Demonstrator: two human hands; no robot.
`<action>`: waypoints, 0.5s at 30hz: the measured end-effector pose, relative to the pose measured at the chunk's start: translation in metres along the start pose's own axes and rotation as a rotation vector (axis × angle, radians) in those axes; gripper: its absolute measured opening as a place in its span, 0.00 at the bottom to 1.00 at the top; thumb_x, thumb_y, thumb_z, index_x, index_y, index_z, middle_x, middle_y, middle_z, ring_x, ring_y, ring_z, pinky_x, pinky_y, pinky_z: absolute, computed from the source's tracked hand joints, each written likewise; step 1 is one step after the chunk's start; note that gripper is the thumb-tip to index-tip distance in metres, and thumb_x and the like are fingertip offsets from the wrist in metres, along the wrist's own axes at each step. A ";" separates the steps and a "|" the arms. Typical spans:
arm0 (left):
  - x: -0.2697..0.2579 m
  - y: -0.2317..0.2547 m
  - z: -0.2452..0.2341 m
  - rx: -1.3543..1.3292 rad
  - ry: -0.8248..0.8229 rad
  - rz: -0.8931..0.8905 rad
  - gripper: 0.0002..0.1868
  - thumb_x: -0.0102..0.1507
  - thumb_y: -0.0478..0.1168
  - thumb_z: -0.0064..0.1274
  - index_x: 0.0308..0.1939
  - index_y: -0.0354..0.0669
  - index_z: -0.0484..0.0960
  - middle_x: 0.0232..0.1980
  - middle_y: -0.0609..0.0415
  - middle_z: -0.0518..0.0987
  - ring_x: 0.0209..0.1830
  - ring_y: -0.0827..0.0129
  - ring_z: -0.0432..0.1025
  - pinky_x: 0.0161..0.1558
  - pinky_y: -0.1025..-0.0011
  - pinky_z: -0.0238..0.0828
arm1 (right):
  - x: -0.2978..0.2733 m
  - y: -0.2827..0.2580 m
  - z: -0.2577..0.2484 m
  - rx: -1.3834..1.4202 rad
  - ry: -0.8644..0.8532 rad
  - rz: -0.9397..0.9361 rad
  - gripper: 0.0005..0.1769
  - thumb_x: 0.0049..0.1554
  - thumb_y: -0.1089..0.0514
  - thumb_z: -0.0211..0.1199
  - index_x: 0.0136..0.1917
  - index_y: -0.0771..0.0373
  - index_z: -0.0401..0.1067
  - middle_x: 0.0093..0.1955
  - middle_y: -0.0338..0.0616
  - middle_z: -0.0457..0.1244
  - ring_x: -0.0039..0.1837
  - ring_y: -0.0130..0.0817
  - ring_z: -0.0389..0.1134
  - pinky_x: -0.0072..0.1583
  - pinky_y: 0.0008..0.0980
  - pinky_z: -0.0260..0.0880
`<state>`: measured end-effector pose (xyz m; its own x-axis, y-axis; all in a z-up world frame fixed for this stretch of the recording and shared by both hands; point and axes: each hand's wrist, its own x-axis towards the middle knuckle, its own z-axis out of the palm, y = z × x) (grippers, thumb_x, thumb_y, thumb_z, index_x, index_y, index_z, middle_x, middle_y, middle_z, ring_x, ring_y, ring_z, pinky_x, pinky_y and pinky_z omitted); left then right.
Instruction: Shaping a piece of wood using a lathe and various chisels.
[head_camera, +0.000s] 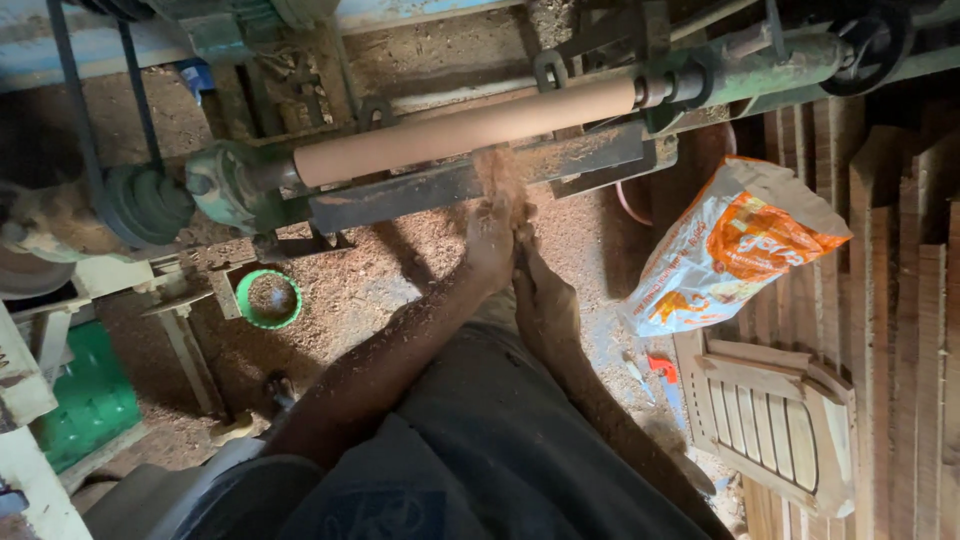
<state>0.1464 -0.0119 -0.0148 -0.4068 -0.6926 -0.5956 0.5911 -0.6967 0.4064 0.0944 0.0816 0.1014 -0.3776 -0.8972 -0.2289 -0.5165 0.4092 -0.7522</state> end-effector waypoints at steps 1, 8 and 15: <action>0.008 -0.006 -0.008 0.065 0.047 -0.040 0.16 0.68 0.53 0.50 0.49 0.47 0.72 0.34 0.52 0.77 0.23 0.71 0.69 0.26 0.62 0.78 | 0.001 -0.005 -0.001 -0.010 -0.017 0.045 0.27 0.64 0.58 0.54 0.76 0.60 0.63 0.41 0.61 0.69 0.42 0.49 0.75 0.44 0.46 0.74; -0.014 0.018 0.007 0.170 -0.041 0.091 0.21 0.71 0.55 0.48 0.46 0.39 0.75 0.34 0.51 0.79 0.22 0.71 0.68 0.23 0.63 0.74 | -0.005 -0.009 0.002 0.009 -0.031 0.023 0.26 0.67 0.56 0.53 0.77 0.61 0.61 0.42 0.59 0.70 0.42 0.47 0.75 0.44 0.44 0.75; 0.000 0.010 -0.018 -0.191 -0.111 -0.138 0.20 0.69 0.57 0.48 0.49 0.45 0.74 0.35 0.55 0.75 0.23 0.72 0.68 0.28 0.65 0.76 | -0.001 -0.029 0.000 -0.011 -0.095 0.148 0.29 0.64 0.58 0.52 0.78 0.60 0.59 0.38 0.58 0.69 0.39 0.48 0.74 0.42 0.44 0.74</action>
<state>0.1645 -0.0155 -0.0234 -0.5607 -0.6172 -0.5520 0.6411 -0.7455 0.1824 0.1095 0.0702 0.1239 -0.3756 -0.8387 -0.3943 -0.4692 0.5389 -0.6995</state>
